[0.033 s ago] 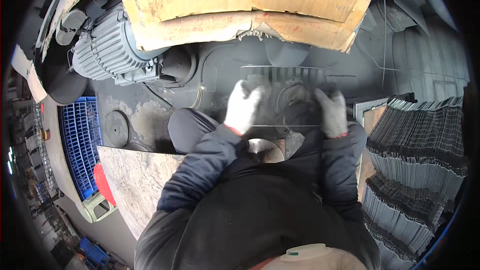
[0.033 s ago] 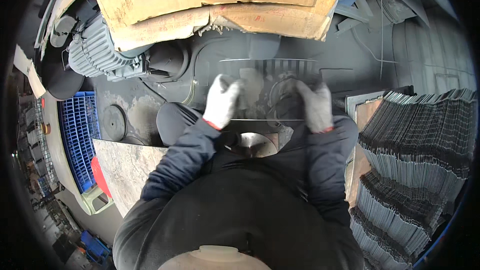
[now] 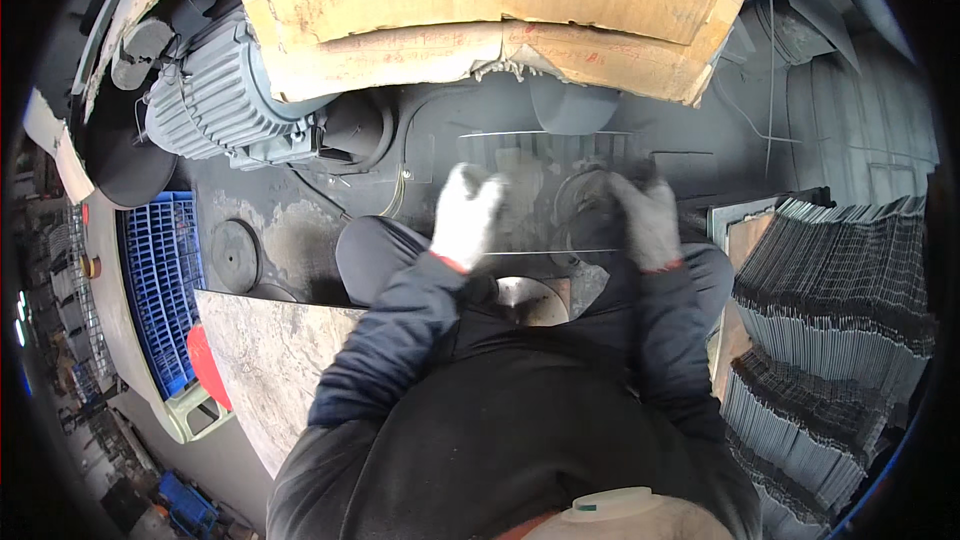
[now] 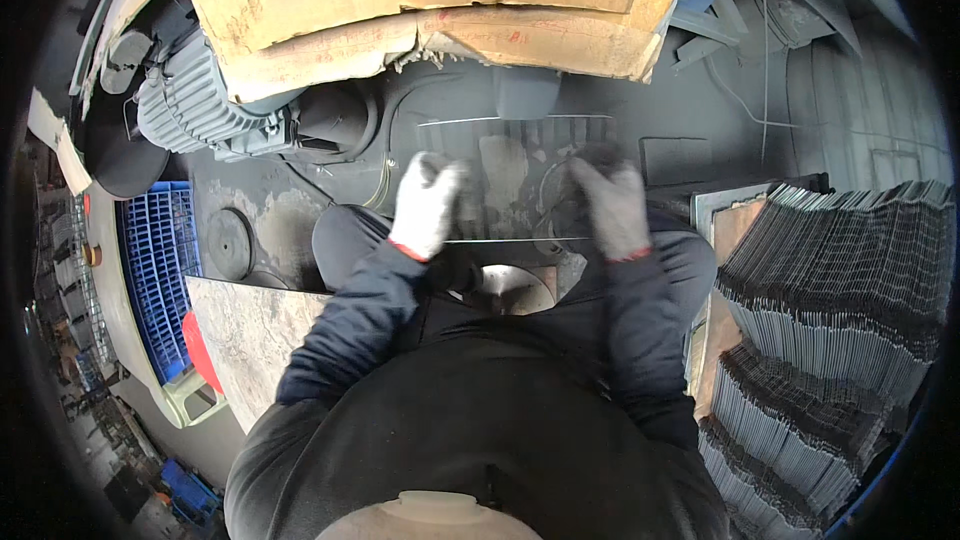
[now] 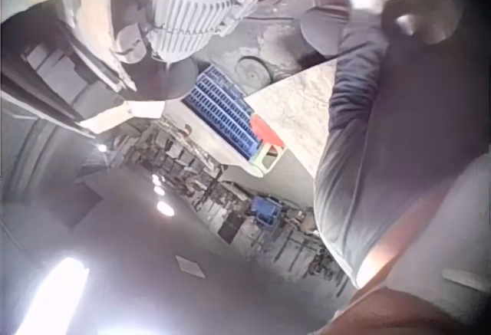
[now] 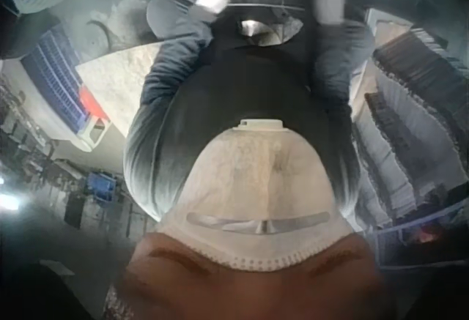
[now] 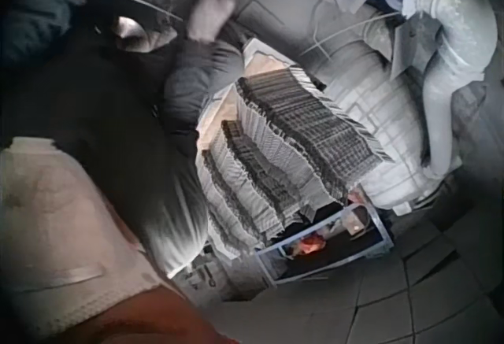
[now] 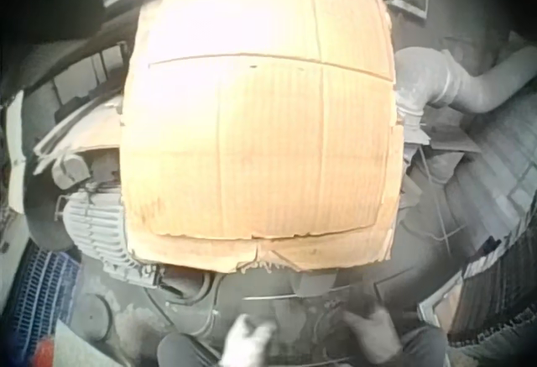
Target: Straighten the wires of metal grids by hand and stack them into a metal crate.
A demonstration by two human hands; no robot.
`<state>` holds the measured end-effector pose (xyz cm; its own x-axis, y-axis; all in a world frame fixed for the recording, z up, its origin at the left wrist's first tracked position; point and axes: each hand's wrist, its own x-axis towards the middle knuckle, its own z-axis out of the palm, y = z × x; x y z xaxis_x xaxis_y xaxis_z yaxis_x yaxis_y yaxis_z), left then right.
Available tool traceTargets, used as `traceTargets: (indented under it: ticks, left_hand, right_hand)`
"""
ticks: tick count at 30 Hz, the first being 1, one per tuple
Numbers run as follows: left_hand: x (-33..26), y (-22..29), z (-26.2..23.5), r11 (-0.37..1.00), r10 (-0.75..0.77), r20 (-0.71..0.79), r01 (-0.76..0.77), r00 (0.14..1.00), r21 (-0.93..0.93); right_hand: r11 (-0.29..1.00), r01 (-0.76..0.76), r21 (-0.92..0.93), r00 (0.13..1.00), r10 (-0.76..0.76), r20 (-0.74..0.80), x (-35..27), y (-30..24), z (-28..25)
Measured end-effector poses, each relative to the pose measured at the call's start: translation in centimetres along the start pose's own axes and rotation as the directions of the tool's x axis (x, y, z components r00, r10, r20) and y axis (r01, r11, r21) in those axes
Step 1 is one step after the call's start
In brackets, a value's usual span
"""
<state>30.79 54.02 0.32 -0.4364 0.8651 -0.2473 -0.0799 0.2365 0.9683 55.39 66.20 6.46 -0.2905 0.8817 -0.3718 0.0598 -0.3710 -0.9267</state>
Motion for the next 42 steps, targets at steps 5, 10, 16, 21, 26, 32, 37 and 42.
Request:
traceTargets:
  ticks: [5,10,16,21,26,32,37,42]
  left_hand:
    - [-0.7,4.4,-4.5,0.929,-0.276,0.031,0.275,0.961,-0.249]
    - [0.2,6.7,2.8,0.882,-0.353,0.243,0.408,0.904,-0.235]
    - [-0.9,8.3,-1.4,0.912,-0.407,0.118,0.411,0.906,-0.009]
    - [-0.3,8.2,-5.9,0.890,-0.449,0.053,0.452,0.892,-0.066]
    - [0.5,6.2,3.3,0.962,-0.260,0.215,0.272,0.941,-0.029]
    - [-1.1,7.2,-0.8,0.912,-0.353,0.128,0.371,0.927,-0.177]
    - [-5.3,5.6,-12.8,0.922,-0.264,-0.034,0.241,0.964,-0.304]
    - [-11.7,10.5,-13.8,0.988,-0.108,-0.154,0.088,0.982,-0.128]
  right_hand:
    - [0.966,-0.071,-0.249,0.996,0.084,0.043,1.0,2.1,2.6]
    - [0.976,-0.201,0.081,0.944,0.215,-0.250,-3.6,-5.8,-1.4]
    - [0.962,-0.253,-0.097,0.962,0.240,-0.134,-1.9,-4.1,-0.1]
    - [0.980,-0.061,-0.189,0.998,0.059,-0.019,0.1,1.3,5.0]
    - [0.989,-0.148,-0.005,0.951,0.141,-0.273,-3.9,-3.6,-3.1]
    - [0.985,-0.126,-0.115,0.989,0.116,-0.091,-1.7,-4.2,0.3]
    - [0.996,-0.069,0.052,0.955,0.051,0.291,-0.7,1.7,10.1]
    - [0.989,0.007,0.147,0.941,-0.056,0.334,-5.7,-0.7,12.0]
